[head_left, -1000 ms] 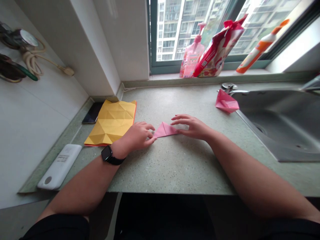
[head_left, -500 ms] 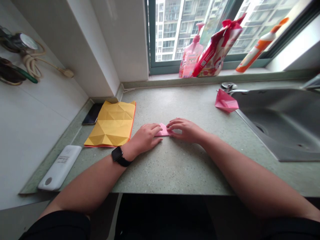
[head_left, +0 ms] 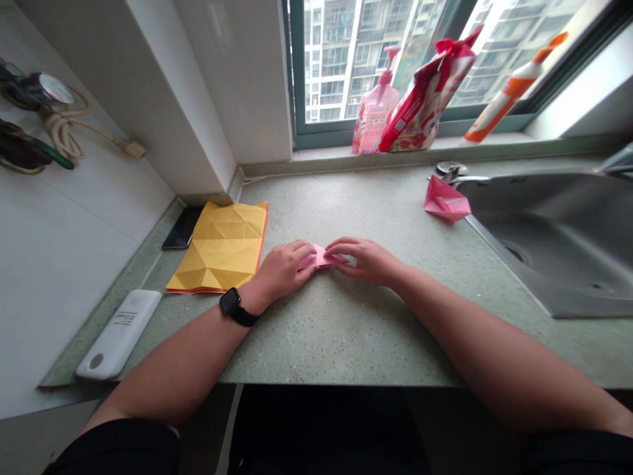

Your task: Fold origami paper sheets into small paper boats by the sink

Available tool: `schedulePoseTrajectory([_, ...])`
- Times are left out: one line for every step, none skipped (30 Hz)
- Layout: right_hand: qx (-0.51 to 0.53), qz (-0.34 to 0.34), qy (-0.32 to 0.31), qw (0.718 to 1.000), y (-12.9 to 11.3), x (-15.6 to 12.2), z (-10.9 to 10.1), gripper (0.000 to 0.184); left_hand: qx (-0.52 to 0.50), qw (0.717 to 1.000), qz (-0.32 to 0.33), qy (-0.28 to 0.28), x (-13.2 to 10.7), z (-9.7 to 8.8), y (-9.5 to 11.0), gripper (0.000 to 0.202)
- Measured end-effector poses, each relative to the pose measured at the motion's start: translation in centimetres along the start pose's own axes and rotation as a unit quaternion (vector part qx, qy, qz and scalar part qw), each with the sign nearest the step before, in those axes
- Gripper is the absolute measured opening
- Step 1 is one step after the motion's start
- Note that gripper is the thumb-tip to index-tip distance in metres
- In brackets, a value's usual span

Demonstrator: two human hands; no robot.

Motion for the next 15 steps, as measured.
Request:
schedulePoseTrajectory([0.008, 0.0, 0.01, 1.0, -0.1, 0.0, -0.1, 0.019, -0.004, 1.0, -0.002, 0.002, 0.0, 0.0, -0.1, 0.021])
schedulePoseTrajectory([0.014, -0.001, 0.021, 1.0, -0.2, 0.1, -0.2, 0.02, -0.01, 1.0, -0.005, 0.006, -0.1, -0.1, -0.3, 0.026])
schedulePoseTrajectory([0.02, -0.003, 0.032, 0.999, -0.4, 0.1, -0.4, 0.021, -0.017, 1.0, -0.008, 0.011, -0.1, -0.1, -0.4, 0.033])
schedulePoseTrajectory([0.025, -0.006, 0.043, 0.999, -0.6, 0.1, -0.5, 0.022, -0.025, 0.999, -0.01, 0.018, -0.2, -0.2, -0.6, 0.04])
schedulePoseTrajectory([0.029, -0.012, 0.055, 0.998, -0.9, 0.2, -0.7, 0.023, -0.033, 0.999, -0.01, 0.026, -0.2, -0.3, -0.7, 0.046])
schedulePoseTrajectory([0.032, -0.019, 0.066, 0.997, -1.2, 0.3, -1.0, 0.025, -0.042, 0.998, -0.007, 0.035, -0.3, -0.4, -0.7, 0.051])
schedulePoseTrajectory([0.034, -0.028, 0.077, 0.996, -1.6, 0.3, -1.2, 0.027, -0.055, 0.998, -0.004, 0.042, -0.3, -0.5, -0.7, 0.054])
schedulePoseTrajectory([0.035, -0.037, 0.087, 0.995, -2.1, 0.4, -1.4, 0.03, -0.07, 0.996, 0.0, 0.05, -0.3, -0.7, -0.6, 0.056])
schedulePoseTrajectory([0.034, -0.045, 0.095, 0.994, -2.5, 0.4, -1.6, 0.033, -0.088, 0.995, 0.004, 0.057, -0.2, -0.8, -0.5, 0.058])
schedulePoseTrajectory([0.032, -0.052, 0.103, 0.993, -3.0, 0.5, -1.8, 0.036, -0.105, 0.992, 0.007, 0.063, -0.1, -1.0, -0.3, 0.06])
schedulePoseTrajectory([0.029, -0.055, 0.11, 0.992, -3.4, 0.5, -2.0, 0.04, -0.12, 0.99, 0.01, 0.069, -0.1, -1.2, -0.1, 0.061])
schedulePoseTrajectory([0.026, -0.055, 0.118, 0.991, -3.7, 0.5, -2.2, 0.044, -0.132, 0.988, 0.013, 0.074, 0.0, -1.3, 0.1, 0.062])
schedulePoseTrajectory([0.027, -0.051, 0.128, 0.99, -3.9, 0.5, -2.3, 0.048, -0.141, 0.987, 0.016, 0.08, 0.1, -1.5, 0.3, 0.062])
schedulePoseTrajectory([0.032, -0.044, 0.137, 0.989, -3.9, 0.5, -2.3, 0.054, -0.146, 0.985, 0.02, 0.086, 0.2, -1.7, 0.5, 0.062])
schedulePoseTrajectory([0.042, -0.033, 0.145, 0.988, -3.8, 0.5, -2.3, 0.061, -0.149, 0.984, 0.023, 0.093, 0.2, -1.9, 0.6, 0.062])
Point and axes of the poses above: each hand's wrist, its own x-axis towards the middle knuckle, its own z-axis out of the palm, y = z × x, the point moved 6 cm from there along x, towards the middle knuckle, and after that the axes turned 9 degrees about y, right-handed, at the moved point
